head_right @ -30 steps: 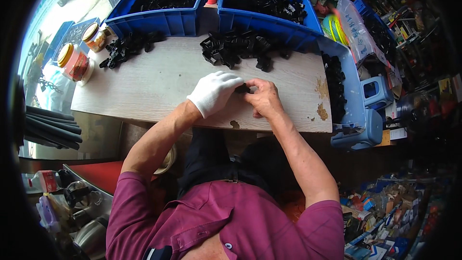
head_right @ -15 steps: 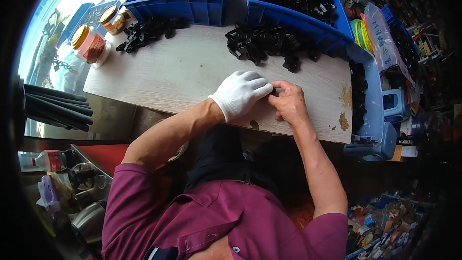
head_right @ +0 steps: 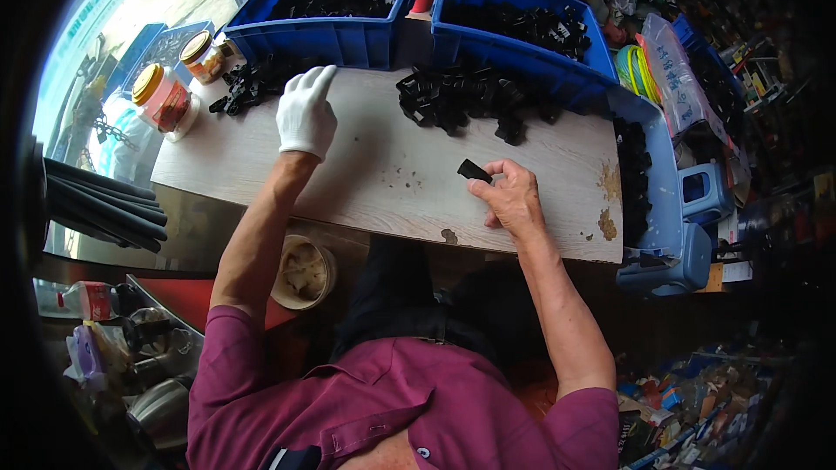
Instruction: Assembling small black plastic components by hand at a workbench.
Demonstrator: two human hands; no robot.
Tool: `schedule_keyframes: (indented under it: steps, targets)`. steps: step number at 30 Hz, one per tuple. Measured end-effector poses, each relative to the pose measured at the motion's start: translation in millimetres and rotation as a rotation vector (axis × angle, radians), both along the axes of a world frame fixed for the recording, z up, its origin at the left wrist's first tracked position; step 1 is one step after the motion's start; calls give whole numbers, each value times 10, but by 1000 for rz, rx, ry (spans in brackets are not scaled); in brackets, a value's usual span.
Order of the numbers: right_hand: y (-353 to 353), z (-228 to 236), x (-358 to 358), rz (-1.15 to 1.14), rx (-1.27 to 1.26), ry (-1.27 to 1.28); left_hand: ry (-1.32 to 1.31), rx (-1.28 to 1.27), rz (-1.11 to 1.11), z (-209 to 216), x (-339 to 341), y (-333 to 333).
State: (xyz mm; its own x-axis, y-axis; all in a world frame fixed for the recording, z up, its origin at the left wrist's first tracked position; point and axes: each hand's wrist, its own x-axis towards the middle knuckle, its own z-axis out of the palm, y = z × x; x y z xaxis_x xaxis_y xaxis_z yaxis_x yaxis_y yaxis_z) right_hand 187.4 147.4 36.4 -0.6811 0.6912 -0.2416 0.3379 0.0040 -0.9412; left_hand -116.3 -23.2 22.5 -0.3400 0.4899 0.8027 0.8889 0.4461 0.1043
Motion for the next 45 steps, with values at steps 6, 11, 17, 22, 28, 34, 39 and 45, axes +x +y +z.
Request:
schedule_keyframes:
  steps: [6,11,17,22,28,34,39,45]
  targets:
    - [41,-12,-40,8,-102,42,-36,-362,191,-406,-722,-265]
    - [131,54,75,-31,-175,63,-86,-302,-7,-414,-389,-247]
    - [588,199,224,-187,-129,23,-114,-307,-83,-353,-277,-327]
    - [1450,296,467,-814,83,218,-26,-121,-174,-299,-288,-206]
    - [965,186,94,-445,-32,-11,-126,-211,-227,-330,-292,-153]
    - [767,31,-290,-307,42,-176,-153,-187,-237,-291,-140,-4]
    - [727,32,-446,-327,161,-303,-169,-170,-208,-316,-168,17]
    - [706,-29,-436,-373,238,-283,-209,-114,-221,-309,-176,-9]
